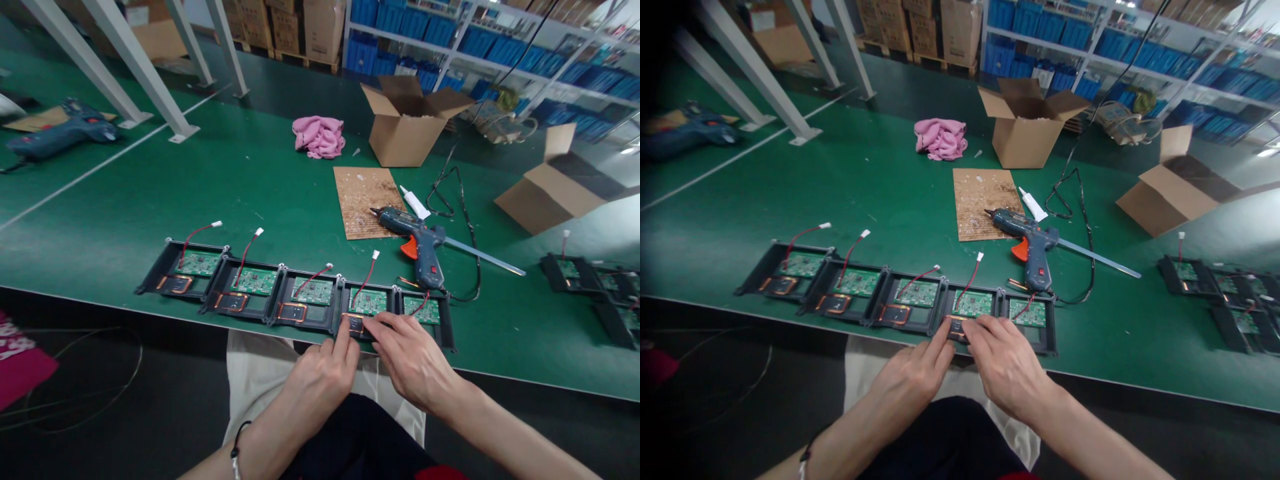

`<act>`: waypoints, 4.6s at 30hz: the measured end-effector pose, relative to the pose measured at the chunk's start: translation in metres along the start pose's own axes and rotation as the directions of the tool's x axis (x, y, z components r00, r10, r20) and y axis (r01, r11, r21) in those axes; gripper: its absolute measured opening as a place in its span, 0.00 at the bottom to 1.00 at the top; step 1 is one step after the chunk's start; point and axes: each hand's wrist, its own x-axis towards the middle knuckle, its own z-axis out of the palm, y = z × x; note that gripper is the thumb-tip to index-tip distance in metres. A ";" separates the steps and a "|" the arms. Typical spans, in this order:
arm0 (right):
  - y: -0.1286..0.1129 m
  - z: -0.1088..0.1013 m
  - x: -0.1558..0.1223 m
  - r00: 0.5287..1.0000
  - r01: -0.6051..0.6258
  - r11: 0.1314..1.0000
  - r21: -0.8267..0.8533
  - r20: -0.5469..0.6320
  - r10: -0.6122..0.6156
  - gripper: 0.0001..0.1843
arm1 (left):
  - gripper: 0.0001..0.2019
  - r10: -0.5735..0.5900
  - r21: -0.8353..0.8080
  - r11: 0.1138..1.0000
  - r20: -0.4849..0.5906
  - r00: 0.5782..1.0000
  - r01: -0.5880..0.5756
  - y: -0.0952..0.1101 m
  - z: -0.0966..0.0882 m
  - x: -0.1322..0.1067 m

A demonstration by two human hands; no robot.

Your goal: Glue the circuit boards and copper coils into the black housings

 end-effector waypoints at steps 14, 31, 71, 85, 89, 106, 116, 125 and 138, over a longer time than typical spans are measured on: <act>-0.003 0.001 -0.003 0.998 0.053 0.993 -0.108 0.040 -0.049 0.21 | 0.10 -0.016 -0.005 1.000 -0.036 0.999 0.016 0.004 0.002 0.004; -0.001 -0.006 0.000 1.000 -0.021 1.000 0.016 0.007 0.021 0.22 | 0.10 -0.027 -0.031 0.999 -0.063 0.998 0.025 0.002 0.007 0.003; 0.096 -0.041 0.051 0.631 -0.764 0.645 -0.010 0.195 0.751 0.14 | 0.11 -0.144 -0.279 0.938 0.230 0.962 0.207 -0.014 -0.041 0.115; 0.073 -0.059 -0.008 0.775 -0.489 0.525 0.697 0.070 0.628 0.09 | 0.10 -0.236 -0.587 0.782 0.030 0.971 0.208 -0.006 -0.013 0.122; 0.065 -0.067 -0.024 0.730 -0.520 0.405 0.752 0.146 0.667 0.12 | 0.09 -0.100 -0.554 0.832 -0.201 0.975 -0.029 -0.001 -0.011 0.107; 0.062 -0.056 -0.035 0.653 -0.691 -0.062 0.721 0.658 0.374 0.10 | 0.17 0.260 -0.153 0.924 -0.422 0.868 -0.351 0.016 -0.004 0.051; 0.055 -0.031 -0.041 0.901 -0.355 0.883 0.306 -0.138 0.410 0.05 | 0.17 0.213 -0.233 0.924 -0.348 0.913 -0.304 0.029 0.015 0.026; 0.057 -0.020 -0.046 0.922 -0.304 0.908 0.289 -0.151 0.357 0.05 | 0.17 0.174 -0.245 0.933 -0.329 0.928 -0.262 0.035 0.018 0.026; 0.052 -0.026 -0.048 0.929 -0.322 0.893 0.314 -0.079 0.362 0.05 | 0.17 0.174 -0.252 0.930 -0.338 0.925 -0.267 0.035 0.020 0.025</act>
